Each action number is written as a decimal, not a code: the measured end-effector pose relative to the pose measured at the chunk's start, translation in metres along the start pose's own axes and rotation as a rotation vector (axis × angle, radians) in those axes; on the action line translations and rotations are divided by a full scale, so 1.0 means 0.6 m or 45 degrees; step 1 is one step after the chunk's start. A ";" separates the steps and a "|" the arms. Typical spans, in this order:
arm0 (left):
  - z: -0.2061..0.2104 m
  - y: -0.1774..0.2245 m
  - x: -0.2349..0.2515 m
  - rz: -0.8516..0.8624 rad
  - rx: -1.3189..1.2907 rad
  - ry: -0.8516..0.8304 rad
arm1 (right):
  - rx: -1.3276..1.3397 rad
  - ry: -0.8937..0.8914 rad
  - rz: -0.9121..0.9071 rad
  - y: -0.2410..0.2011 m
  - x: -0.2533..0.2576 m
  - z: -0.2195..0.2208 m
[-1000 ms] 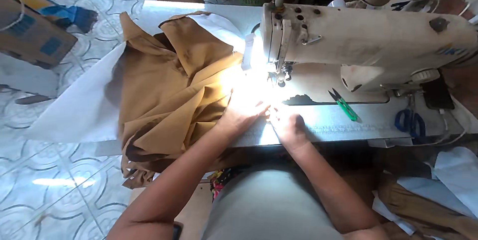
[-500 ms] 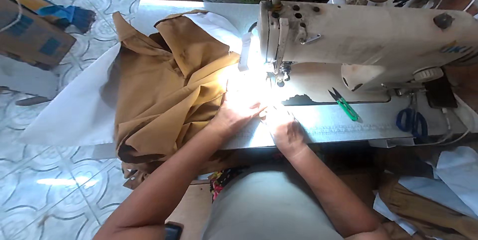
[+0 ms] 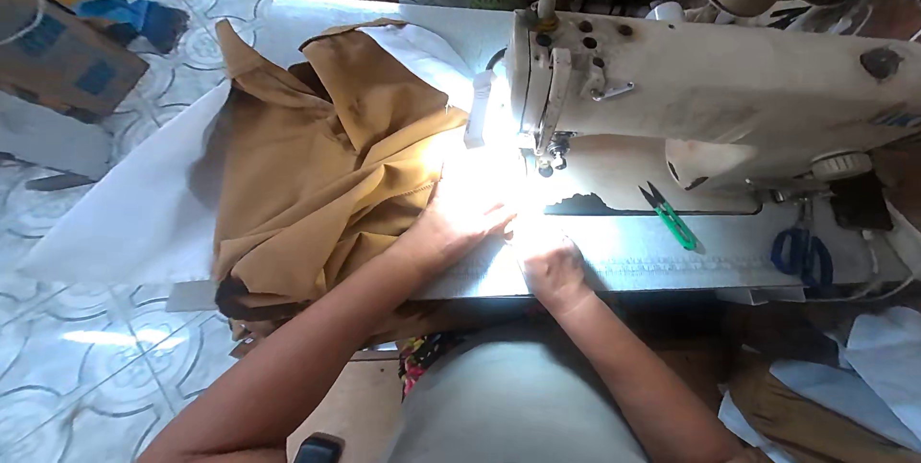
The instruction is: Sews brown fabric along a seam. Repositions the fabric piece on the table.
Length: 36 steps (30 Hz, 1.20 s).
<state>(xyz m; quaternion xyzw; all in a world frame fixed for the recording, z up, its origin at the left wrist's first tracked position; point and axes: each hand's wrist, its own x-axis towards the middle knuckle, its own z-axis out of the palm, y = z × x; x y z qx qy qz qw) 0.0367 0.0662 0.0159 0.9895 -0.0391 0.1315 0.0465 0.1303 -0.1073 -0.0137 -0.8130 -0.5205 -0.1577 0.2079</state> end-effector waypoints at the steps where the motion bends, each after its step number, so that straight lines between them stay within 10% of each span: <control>1: -0.003 -0.002 0.005 -0.006 -0.009 -0.004 | 0.022 -0.019 0.000 0.003 0.004 0.000; 13: -0.010 -0.046 0.067 -0.089 -0.032 0.012 | 0.274 -0.389 0.284 0.020 0.100 0.000; 25: 0.014 -0.068 0.058 -0.360 -0.252 0.090 | 0.410 -0.090 0.445 0.035 0.081 -0.003; 30: 0.041 -0.105 0.058 -0.141 -0.029 -0.113 | 0.304 -0.126 0.363 0.021 0.095 0.020; 36: -0.017 -0.075 0.063 -0.502 -0.611 -0.101 | 0.697 -0.203 0.603 0.030 0.117 0.006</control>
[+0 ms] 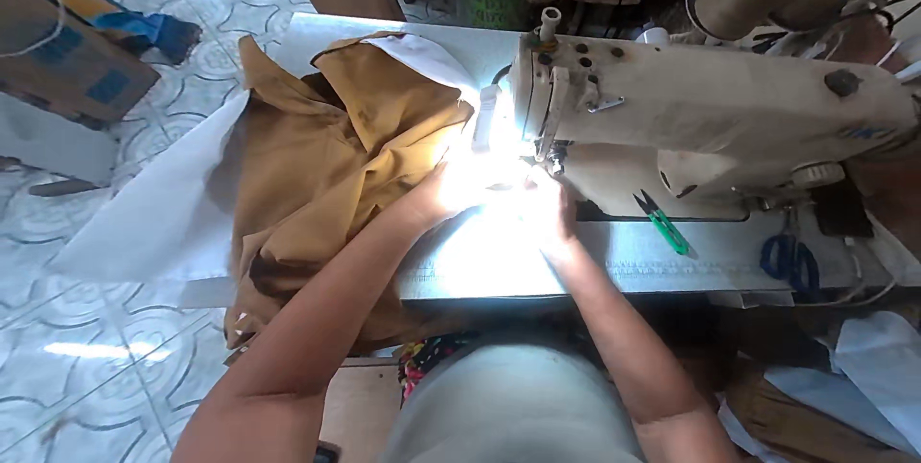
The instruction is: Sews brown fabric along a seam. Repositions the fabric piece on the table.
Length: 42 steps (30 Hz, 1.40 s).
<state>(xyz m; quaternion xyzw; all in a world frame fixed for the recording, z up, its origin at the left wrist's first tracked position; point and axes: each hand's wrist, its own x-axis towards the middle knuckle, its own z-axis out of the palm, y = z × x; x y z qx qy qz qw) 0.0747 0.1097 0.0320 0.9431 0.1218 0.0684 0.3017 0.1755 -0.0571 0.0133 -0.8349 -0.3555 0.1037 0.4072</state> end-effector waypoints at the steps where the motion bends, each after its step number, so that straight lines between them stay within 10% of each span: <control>1: -0.002 0.002 -0.012 0.121 0.093 0.047 | 0.192 -0.029 0.007 0.000 -0.015 -0.007; 4: -0.008 0.004 -0.037 0.574 0.460 0.175 | 0.944 -0.246 0.382 -0.022 -0.074 -0.031; 6: -0.016 0.017 -0.049 0.671 0.627 0.150 | 0.873 -0.274 0.562 -0.017 -0.104 -0.042; 12: -0.003 0.032 -0.068 0.687 0.661 0.114 | -0.106 -0.046 0.073 -0.014 -0.095 -0.044; 25: 0.030 0.078 -0.104 0.396 0.794 -0.004 | -0.283 -0.171 0.149 -0.037 -0.074 -0.023; 42: 0.020 0.071 -0.103 0.338 0.812 -0.091 | -0.458 -0.046 -0.337 -0.009 -0.094 -0.016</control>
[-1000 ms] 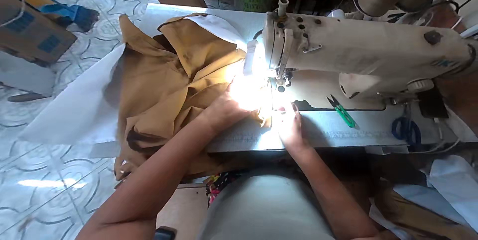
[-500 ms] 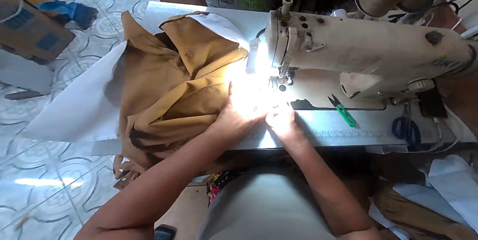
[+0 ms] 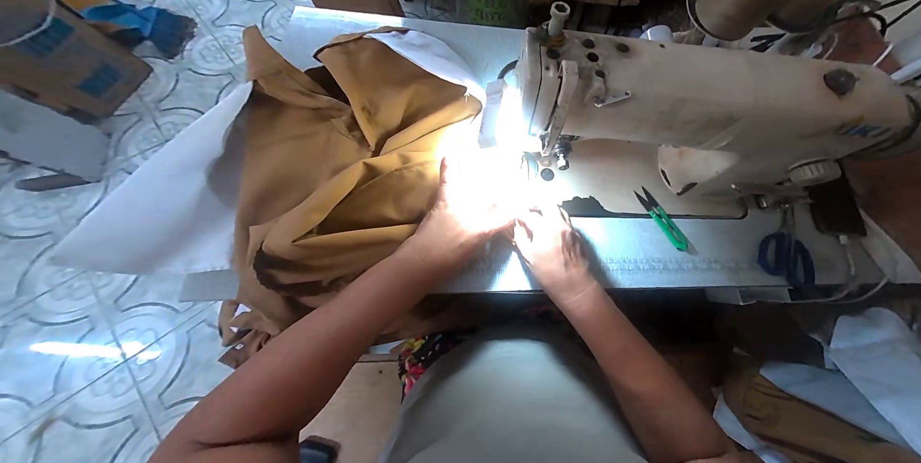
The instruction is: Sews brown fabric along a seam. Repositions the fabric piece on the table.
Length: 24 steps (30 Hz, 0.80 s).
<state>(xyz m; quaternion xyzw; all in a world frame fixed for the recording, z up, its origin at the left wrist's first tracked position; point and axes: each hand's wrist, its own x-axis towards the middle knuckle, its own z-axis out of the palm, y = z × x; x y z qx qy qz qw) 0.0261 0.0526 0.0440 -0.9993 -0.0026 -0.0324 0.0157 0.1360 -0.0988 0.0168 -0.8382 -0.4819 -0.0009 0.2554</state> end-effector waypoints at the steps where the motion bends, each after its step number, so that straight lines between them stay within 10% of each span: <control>1: 0.001 0.000 0.000 -0.002 0.003 0.007 | -0.013 0.006 -0.025 0.002 -0.003 0.002; 24: 0.063 -0.070 0.057 0.079 -0.291 0.537 | 0.308 0.226 0.124 0.046 0.034 0.022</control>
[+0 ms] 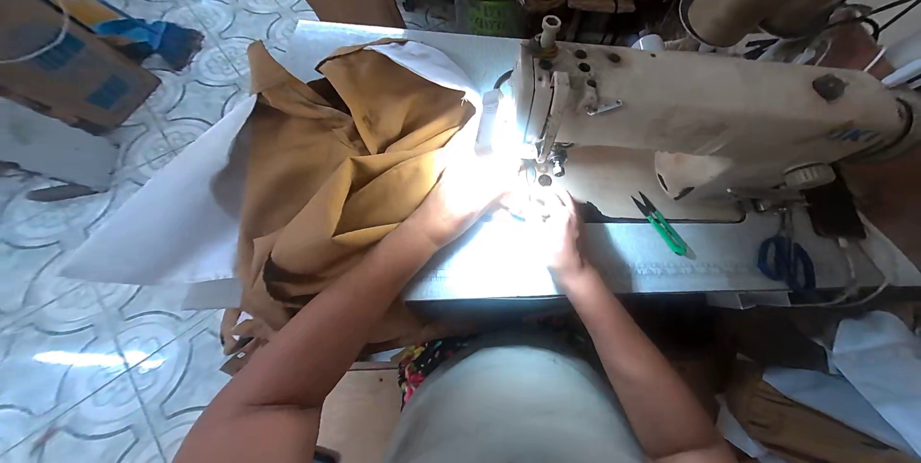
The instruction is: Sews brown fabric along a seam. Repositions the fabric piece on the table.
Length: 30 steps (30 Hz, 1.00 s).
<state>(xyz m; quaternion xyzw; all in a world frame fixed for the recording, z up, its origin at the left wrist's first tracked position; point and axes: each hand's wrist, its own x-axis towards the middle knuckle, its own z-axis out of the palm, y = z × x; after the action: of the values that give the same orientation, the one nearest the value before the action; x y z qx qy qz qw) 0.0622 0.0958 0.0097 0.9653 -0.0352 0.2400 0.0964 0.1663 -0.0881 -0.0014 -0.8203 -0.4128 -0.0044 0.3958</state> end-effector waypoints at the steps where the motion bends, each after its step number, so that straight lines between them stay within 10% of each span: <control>1: 0.004 -0.002 -0.006 -0.106 -0.085 0.009 | 0.008 0.048 0.023 0.004 -0.007 0.005; 9: -0.012 0.015 0.009 -0.728 -0.831 0.030 | 0.148 -0.070 0.226 -0.026 0.037 0.013; 17: -0.029 0.023 -0.026 0.152 -0.038 -0.149 | 0.628 -0.163 0.383 -0.065 -0.054 -0.023; 23: -0.028 0.042 -0.027 0.189 0.044 -0.268 | -0.147 -0.166 -0.163 -0.045 -0.082 -0.025; 30: -0.035 0.059 -0.022 0.137 0.089 -0.348 | -0.336 -0.015 -0.285 -0.015 -0.093 -0.007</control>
<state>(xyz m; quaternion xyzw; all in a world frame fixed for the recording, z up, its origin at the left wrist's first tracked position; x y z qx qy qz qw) 0.0368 0.0656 0.0279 0.9885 -0.0912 0.1123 0.0441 0.1249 -0.1254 -0.0114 -0.8140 -0.4998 -0.0980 0.2792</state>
